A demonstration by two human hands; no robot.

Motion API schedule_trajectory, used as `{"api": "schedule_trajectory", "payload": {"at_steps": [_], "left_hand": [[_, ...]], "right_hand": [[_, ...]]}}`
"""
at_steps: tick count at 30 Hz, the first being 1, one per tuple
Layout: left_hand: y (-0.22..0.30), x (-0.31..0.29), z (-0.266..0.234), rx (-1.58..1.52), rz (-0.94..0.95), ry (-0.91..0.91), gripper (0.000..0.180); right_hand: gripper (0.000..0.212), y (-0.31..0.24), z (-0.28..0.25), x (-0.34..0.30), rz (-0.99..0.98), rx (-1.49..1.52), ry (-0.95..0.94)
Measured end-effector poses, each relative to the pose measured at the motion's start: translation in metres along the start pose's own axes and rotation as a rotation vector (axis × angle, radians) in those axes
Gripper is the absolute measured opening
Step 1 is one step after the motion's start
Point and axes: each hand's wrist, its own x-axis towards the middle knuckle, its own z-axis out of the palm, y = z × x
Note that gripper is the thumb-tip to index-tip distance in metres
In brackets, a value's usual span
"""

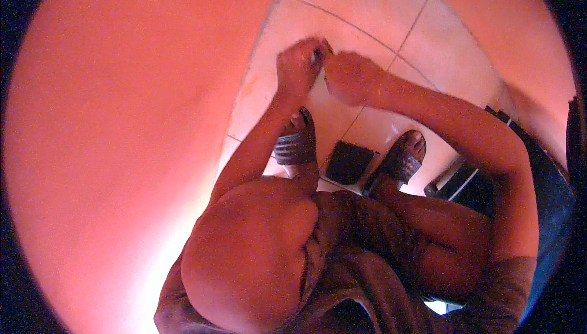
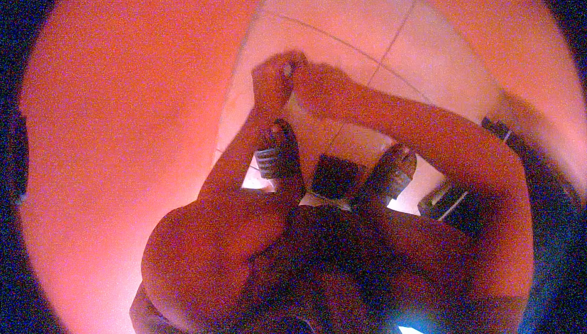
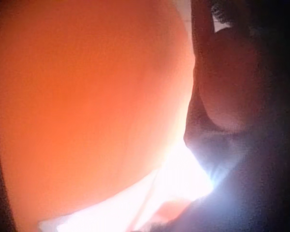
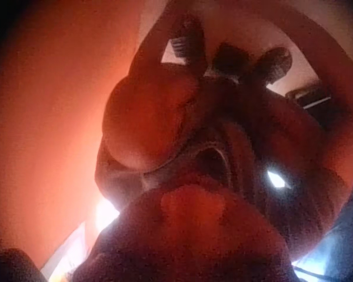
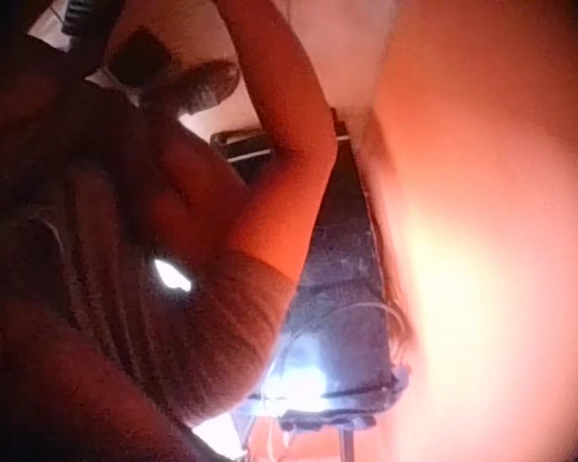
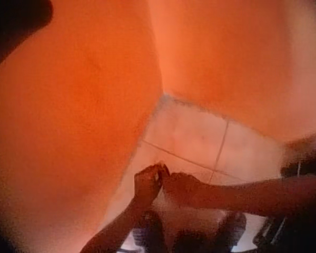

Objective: The person sits on the floor and uses a small brush and a sanding block to scrub and scrape the grout lines between floor tiles. The person repeatedly scrubs the same areas and occasionally wipes the surface with their hand.

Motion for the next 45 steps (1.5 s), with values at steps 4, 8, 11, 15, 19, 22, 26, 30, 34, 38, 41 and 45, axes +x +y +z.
{"api": "schedule_trajectory", "payload": {"at_steps": [4,8,11,15,19,22,26,30,34,38,41,45], "left_hand": [[0.003,0.009,-0.002,-0.064,0.007,0.035,0.021],[0.023,-0.042,0.013,-0.142,0.008,-0.062,0.029],[0.019,-0.065,0.011,-0.179,0.109,0.005,0.035],[0.021,-0.071,-0.001,-0.225,-0.068,-0.015,0.024],[0.035,-0.081,-0.001,-0.224,-0.139,-0.209,0.014],[0.052,-0.087,0.008,-0.25,-0.008,-0.23,0.017],[0.056,-0.101,0.03,-0.266,0.085,-0.131,0.019],[0.039,-0.089,0.029,-0.072,0.171,-0.016,0.024],[0.036,-0.081,0.014,-0.005,0.014,-0.038,0.042],[0.049,-0.083,0.016,-0.039,-0.032,-0.097,0.059],[0.043,-0.087,0.021,0.04,-0.01,-0.139,0.066],[0.058,-0.081,0.019,0.095,-0.036,-0.122,0.069]], "right_hand": [[0.057,0.006,-0.004,0.001,-0.03,0.003,0.037],[0.07,0.011,-0.007,-0.055,-0.04,0.078,-0.058],[0.056,0.053,-0.015,-0.075,-0.083,0.14,-0.013],[0.059,0.116,-0.008,-0.1,-0.076,0.262,0.444],[0.045,0.168,0.017,-0.102,0.133,0.171,0.345],[0.04,0.167,0.017,-0.111,0.158,0.205,0.304],[0.04,0.186,0.029,-0.113,0.012,0.063,0.349],[0.045,0.176,-0.01,-0.115,0.125,-0.032,0.113],[0.045,0.142,-0.012,-0.109,0.236,-0.099,-0.074],[0.037,0.089,0.016,-0.111,-0.032,-0.277,-0.099],[0.034,0.107,-0.002,-0.111,0.1,-0.319,-0.049],[0.028,0.102,0.011,-0.114,0.078,-0.324,-0.03]]}}
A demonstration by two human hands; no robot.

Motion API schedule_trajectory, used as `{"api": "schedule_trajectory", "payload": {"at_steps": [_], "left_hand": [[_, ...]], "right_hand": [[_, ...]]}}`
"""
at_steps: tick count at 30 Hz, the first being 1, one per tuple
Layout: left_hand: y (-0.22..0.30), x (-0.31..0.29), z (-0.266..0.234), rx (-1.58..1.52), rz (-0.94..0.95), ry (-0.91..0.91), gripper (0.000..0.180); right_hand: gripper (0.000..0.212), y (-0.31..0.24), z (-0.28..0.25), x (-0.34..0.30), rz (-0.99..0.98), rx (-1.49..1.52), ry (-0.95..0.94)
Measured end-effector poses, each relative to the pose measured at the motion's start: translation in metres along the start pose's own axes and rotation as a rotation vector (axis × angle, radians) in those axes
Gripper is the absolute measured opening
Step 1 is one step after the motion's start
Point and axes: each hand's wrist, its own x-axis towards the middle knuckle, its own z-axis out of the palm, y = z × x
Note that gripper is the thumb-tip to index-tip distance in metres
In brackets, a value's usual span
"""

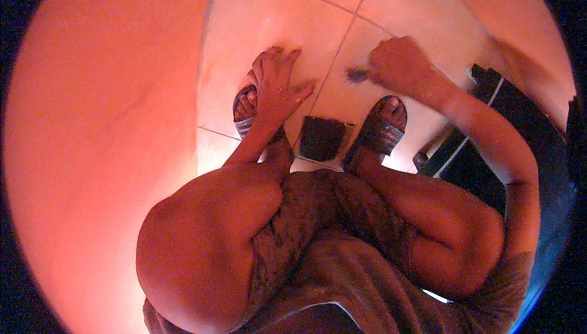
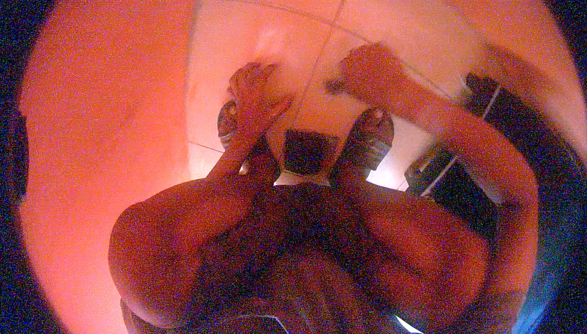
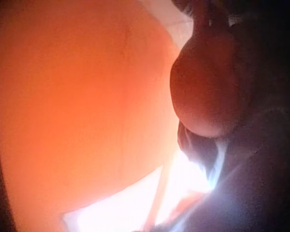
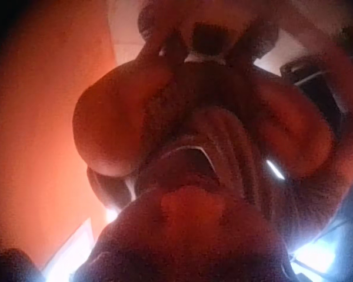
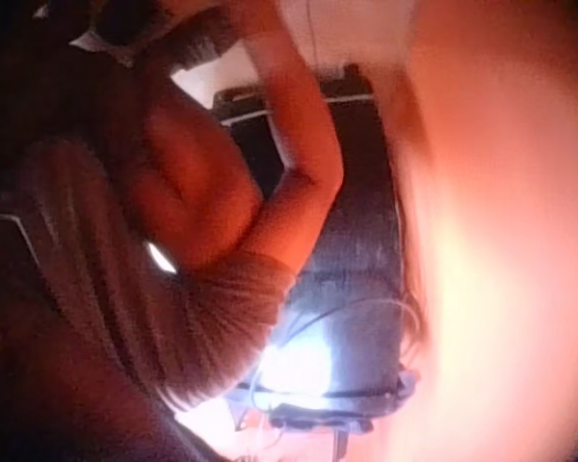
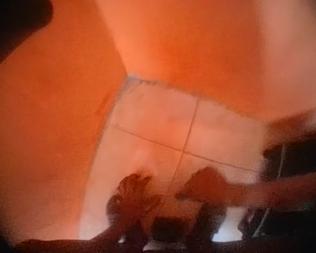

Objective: The person sits on the floor and uses a small brush and a sanding block to scrub and scrape the grout lines between floor tiles. The person repeatedly scrubs the same areas and occasionally wipes the surface with their hand.

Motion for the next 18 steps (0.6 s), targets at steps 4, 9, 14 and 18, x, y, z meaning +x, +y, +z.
{"api": "schedule_trajectory", "payload": {"at_steps": [4,9,14,18], "left_hand": [[-0.013,0.004,0.018,0.056,0.002,-0.06,0.067],[-0.028,0.002,-0.001,-0.042,-0.018,-0.098,0.057],[-0.025,0.006,-0.029,-0.167,0.108,0.025,0.05],[-0.06,-0.034,-0.033,-0.062,-0.008,0.071,0.045]], "right_hand": [[0.029,-0.033,0.018,-0.002,-0.149,-0.033,0.027],[0.057,0.024,-0.045,0.01,0.063,-0.059,0.096],[0.045,0.0,-0.037,0.025,0.008,-0.142,0.116],[0.047,0.007,-0.048,0.041,0.016,-0.102,0.137]]}}
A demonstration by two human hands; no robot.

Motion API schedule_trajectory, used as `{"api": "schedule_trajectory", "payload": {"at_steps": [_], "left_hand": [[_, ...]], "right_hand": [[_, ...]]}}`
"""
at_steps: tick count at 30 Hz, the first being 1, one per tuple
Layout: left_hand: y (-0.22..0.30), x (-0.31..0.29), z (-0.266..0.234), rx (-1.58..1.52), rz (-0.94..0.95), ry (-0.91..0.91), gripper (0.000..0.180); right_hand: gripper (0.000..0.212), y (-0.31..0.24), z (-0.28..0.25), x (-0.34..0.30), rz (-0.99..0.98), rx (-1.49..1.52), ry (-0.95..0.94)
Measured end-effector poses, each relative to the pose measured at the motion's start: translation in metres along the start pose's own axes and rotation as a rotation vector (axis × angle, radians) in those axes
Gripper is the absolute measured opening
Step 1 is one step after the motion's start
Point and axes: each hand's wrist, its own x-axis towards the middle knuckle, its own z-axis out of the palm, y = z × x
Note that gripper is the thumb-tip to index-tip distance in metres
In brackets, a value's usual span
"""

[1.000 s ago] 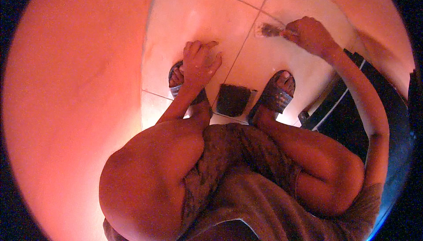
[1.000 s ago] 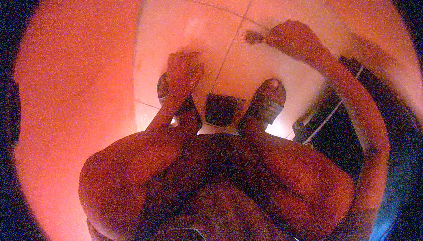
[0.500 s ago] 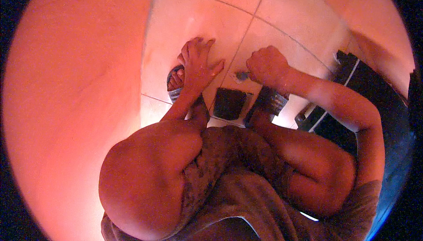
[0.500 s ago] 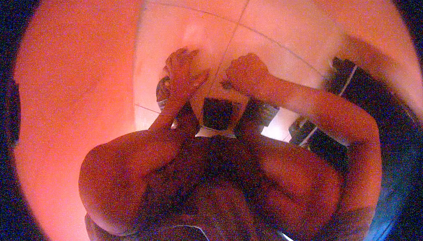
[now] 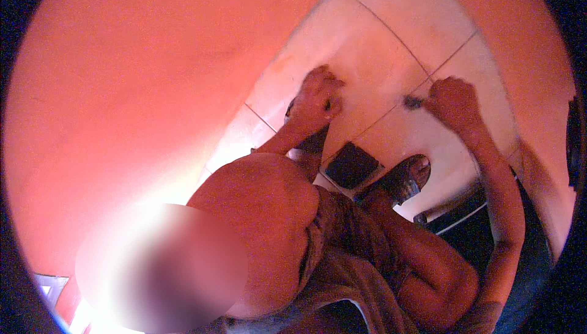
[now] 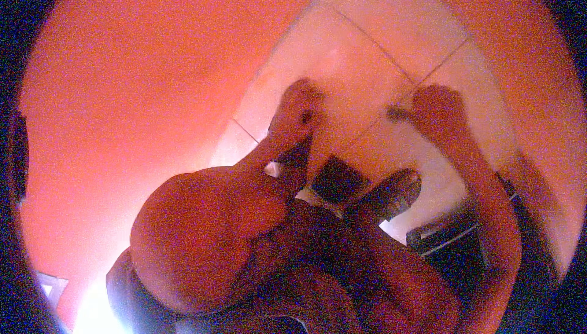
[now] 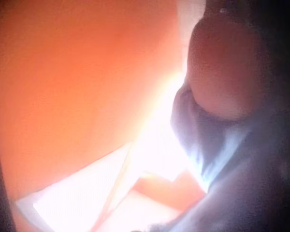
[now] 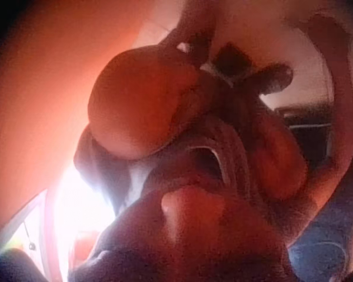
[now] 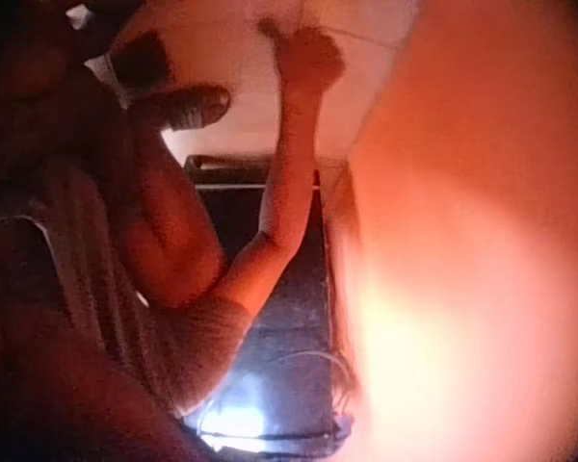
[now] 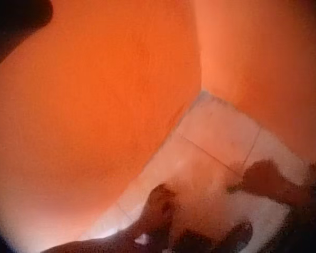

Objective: The person sits on the floor and uses a small brush and a sanding block to scrub and scrape the grout lines between floor tiles. The person repeatedly scrubs the same areas and occasionally wipes the surface with their hand.

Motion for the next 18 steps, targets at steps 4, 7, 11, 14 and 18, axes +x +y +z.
{"api": "schedule_trajectory", "payload": {"at_steps": [4,7,11,14,18], "left_hand": [[-0.003,-0.04,-0.002,0.042,-0.189,0.093,0.03],[0.011,-0.056,-0.002,-0.012,-0.251,0.113,0.028],[0.005,-0.097,-0.007,-0.024,-0.236,0.142,0.032],[0.01,-0.12,-0.023,-0.032,-0.457,0.16,0.035],[0.015,-0.128,-0.026,-0.071,-0.523,0.246,0.035]], "right_hand": [[0.049,0.01,-0.011,0.004,-0.07,-0.082,0.112],[0.053,-0.035,0.017,0.015,-0.128,0.009,-0.028],[0.05,-0.056,0.015,0.028,-0.256,-0.028,0.059],[0.046,-0.042,-0.003,0.045,-0.252,-0.038,0.11],[0.038,-0.094,0.024,0.033,-0.415,-0.063,-0.006]]}}
